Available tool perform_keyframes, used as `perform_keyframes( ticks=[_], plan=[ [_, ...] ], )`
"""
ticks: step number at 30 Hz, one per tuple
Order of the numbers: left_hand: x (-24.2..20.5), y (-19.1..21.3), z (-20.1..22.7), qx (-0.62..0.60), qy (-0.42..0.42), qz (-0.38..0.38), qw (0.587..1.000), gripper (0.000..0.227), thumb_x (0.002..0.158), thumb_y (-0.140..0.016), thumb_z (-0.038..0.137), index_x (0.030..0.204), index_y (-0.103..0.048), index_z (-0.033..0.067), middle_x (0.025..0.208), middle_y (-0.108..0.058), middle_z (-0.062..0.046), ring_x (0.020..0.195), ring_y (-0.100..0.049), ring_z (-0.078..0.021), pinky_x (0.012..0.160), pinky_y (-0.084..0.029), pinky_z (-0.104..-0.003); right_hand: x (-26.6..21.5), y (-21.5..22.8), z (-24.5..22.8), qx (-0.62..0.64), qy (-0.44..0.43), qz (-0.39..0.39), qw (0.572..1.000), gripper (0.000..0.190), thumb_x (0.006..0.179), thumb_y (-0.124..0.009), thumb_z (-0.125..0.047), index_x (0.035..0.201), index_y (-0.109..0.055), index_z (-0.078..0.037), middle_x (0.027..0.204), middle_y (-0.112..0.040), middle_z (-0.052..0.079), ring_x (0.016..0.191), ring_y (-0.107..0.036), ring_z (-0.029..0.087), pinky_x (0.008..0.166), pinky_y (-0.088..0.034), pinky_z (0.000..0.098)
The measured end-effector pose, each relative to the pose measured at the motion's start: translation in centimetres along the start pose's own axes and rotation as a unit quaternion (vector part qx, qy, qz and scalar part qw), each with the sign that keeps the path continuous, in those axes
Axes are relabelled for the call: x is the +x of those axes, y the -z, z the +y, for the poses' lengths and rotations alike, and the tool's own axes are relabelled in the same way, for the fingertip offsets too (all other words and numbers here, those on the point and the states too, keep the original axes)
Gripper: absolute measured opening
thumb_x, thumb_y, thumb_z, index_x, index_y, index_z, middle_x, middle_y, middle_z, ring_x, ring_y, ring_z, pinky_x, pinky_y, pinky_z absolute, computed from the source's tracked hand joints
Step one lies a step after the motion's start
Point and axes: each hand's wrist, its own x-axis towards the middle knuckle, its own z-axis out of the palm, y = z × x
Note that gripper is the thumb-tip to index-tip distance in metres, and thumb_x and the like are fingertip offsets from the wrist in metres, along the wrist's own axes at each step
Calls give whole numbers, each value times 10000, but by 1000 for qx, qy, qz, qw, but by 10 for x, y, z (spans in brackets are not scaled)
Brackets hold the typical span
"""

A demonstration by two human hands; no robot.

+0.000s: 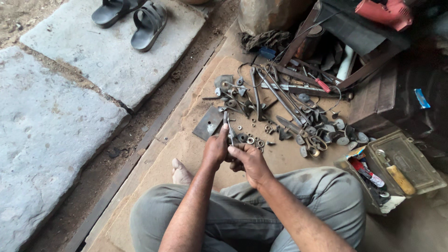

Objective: The person threads a metal rod through several washers and small circular mechanical components by hand, holding the parts over a work area on the ground.

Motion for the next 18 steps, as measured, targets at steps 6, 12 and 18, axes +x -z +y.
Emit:
perform_keyframes(
  ticks=[6, 12, 18],
  plan=[
    [-7, 3, 8, -82, 49, -56, 994, 700, 964, -528, 625, 813, -677, -42, 591, -620, -128, 416, -597, -227, 390, -497, -366, 30, 38, 15, -225, 1, 28, 974, 313, 877, -770, -180, 1135, -662, -41, 880, -718, 49, 637, -666, 128, 561, -513, 272],
    [-16, 4, 19, -22, 68, -112, 991, 682, 964, -512, 625, 831, -680, -22, 593, -652, -109, 449, -650, -225, 412, -554, -367, 81, 71, -27, -403, -95, 51, 909, 325, 863, -732, -67, 1148, -577, -83, 956, -750, 143, 734, -700, 204, 614, -516, 360],
    [-18, -2, 20, 136, 83, -130, 979, 740, 941, -530, 676, 797, -686, -32, 631, -681, -139, 486, -681, -239, 483, -578, -371, 131, 73, -99, -652, 238, 92, 714, 388, 803, -673, -9, 1176, -646, -111, 1234, -622, 127, 922, -643, 244, 727, -549, 379]
  ],
)
